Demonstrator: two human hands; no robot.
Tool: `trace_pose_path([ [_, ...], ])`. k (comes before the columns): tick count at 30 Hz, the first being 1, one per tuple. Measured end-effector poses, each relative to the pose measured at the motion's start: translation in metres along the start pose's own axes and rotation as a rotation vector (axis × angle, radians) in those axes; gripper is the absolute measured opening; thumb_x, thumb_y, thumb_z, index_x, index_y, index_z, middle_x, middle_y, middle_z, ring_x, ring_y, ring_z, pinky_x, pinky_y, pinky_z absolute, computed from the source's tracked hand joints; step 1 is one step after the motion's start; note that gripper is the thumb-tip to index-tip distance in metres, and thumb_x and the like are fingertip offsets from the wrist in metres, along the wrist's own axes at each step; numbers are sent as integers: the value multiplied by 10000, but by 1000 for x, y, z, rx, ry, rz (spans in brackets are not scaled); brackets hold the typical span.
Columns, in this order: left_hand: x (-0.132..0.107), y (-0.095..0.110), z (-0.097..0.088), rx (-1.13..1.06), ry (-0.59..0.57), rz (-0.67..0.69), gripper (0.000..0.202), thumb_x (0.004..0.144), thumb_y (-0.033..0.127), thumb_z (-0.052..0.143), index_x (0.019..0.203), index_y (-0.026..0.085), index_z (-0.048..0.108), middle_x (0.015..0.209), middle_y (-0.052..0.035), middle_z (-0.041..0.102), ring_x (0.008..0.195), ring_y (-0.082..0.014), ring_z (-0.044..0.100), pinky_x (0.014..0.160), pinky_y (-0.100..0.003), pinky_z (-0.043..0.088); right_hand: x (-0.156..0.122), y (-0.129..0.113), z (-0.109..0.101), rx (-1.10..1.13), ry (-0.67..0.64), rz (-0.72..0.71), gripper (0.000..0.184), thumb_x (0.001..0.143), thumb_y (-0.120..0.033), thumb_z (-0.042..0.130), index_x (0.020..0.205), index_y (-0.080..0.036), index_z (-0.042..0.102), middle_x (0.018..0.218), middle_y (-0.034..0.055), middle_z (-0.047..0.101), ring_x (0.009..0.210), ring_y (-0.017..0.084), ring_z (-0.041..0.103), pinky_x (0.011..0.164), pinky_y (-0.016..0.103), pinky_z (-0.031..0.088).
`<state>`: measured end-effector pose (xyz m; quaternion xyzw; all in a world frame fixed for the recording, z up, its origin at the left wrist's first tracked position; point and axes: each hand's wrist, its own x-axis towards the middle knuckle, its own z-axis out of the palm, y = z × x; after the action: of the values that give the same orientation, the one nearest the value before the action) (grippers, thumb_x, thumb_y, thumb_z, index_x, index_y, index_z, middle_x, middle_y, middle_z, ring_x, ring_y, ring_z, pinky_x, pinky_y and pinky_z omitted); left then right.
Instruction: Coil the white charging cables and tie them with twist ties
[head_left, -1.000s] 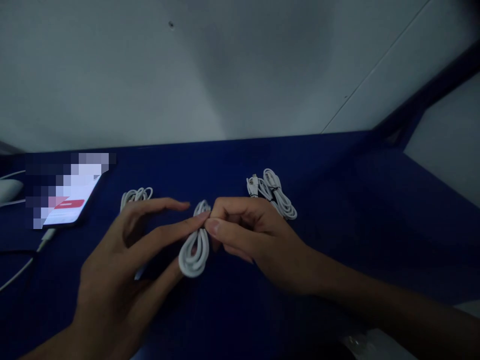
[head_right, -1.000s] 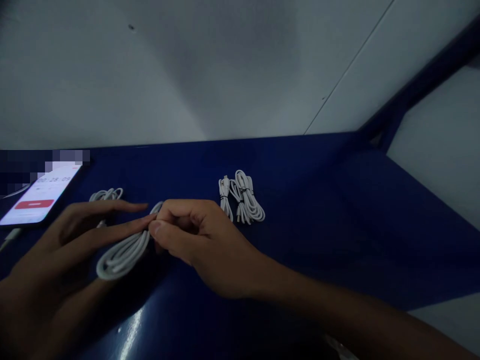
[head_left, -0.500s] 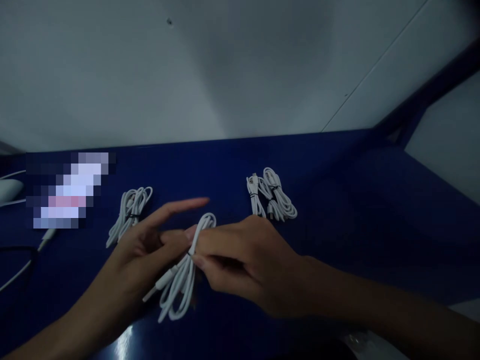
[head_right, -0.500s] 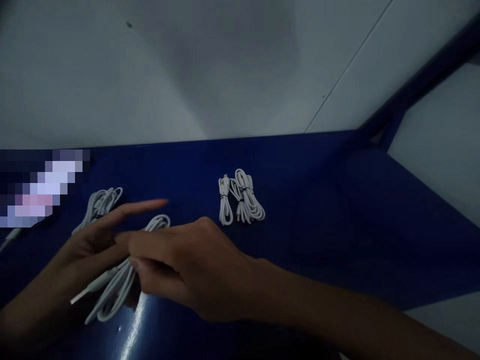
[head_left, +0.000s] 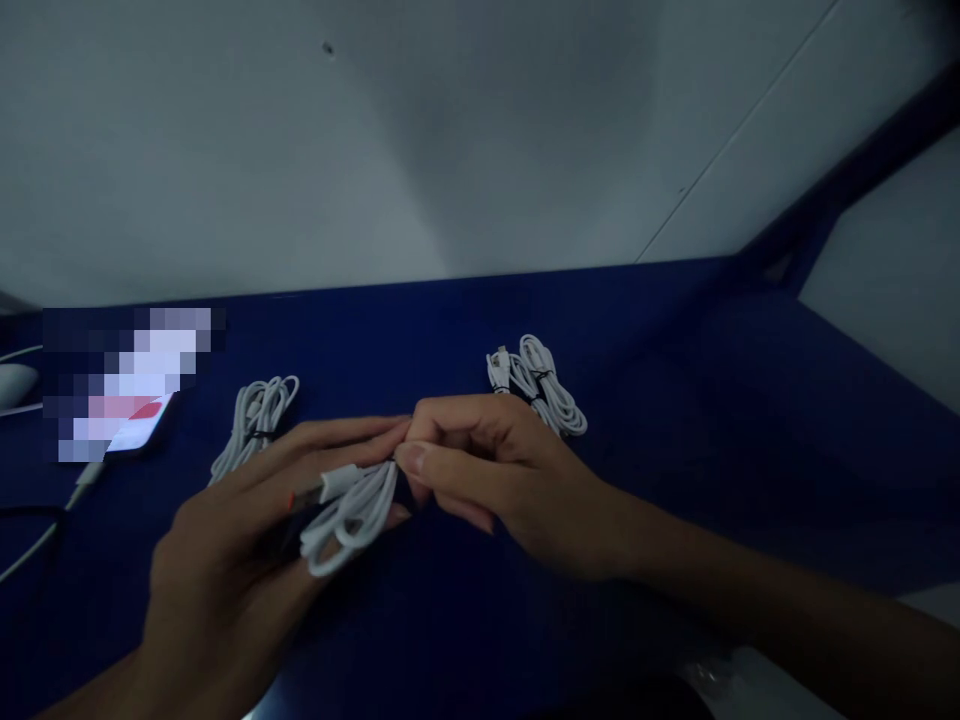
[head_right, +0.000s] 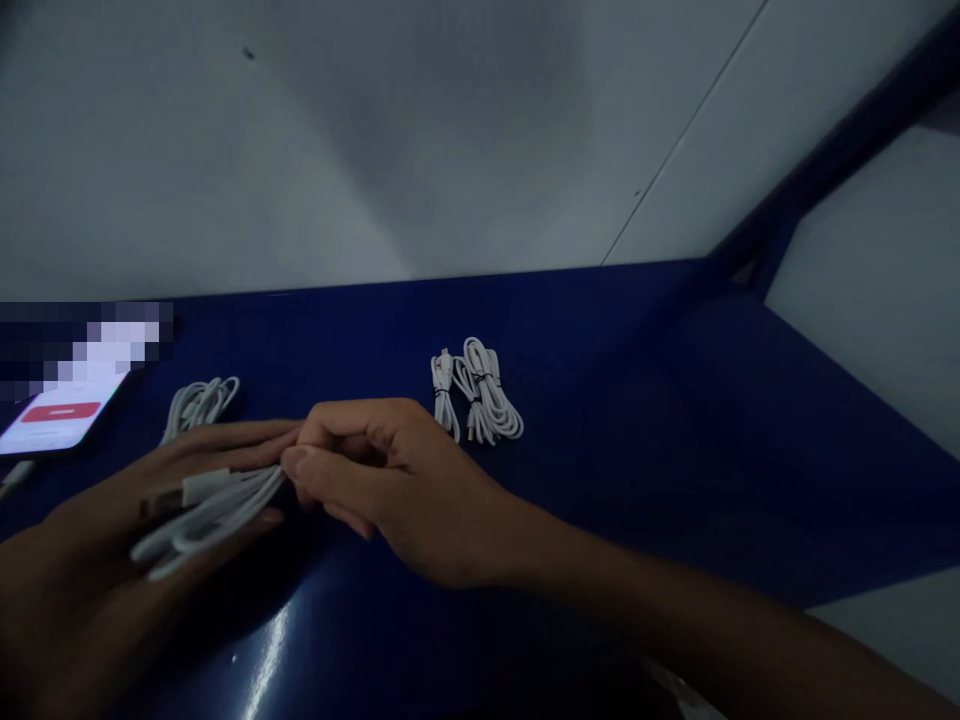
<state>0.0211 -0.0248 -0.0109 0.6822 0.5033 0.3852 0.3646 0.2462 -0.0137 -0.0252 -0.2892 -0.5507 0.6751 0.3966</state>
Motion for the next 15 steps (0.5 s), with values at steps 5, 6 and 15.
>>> trace_pose_path([
  [5,2,4,-2,-143,-6,-240,63,854,334,917,841,394,930,695,65,822,730,-210,791,650,-219,623,-3,-10,5,-214,-25,26,312,1059,-198,677,770,-204,560,701,-68,515,622,89,456,565,232,354],
  [6,4,5,-2,-201,-55,-303,36,859,333,911,841,360,926,692,49,821,710,-203,777,618,-206,605,-3,-10,6,-275,-32,-1,334,1067,-206,661,759,-207,532,705,-66,506,621,90,448,566,236,354],
  [15,15,-3,-1,-579,-424,-701,283,972,419,847,773,218,863,578,-29,762,524,-128,711,538,-135,565,3,9,2,-745,-128,-337,257,1130,-147,508,881,-203,533,768,-47,572,630,89,484,594,266,367],
])
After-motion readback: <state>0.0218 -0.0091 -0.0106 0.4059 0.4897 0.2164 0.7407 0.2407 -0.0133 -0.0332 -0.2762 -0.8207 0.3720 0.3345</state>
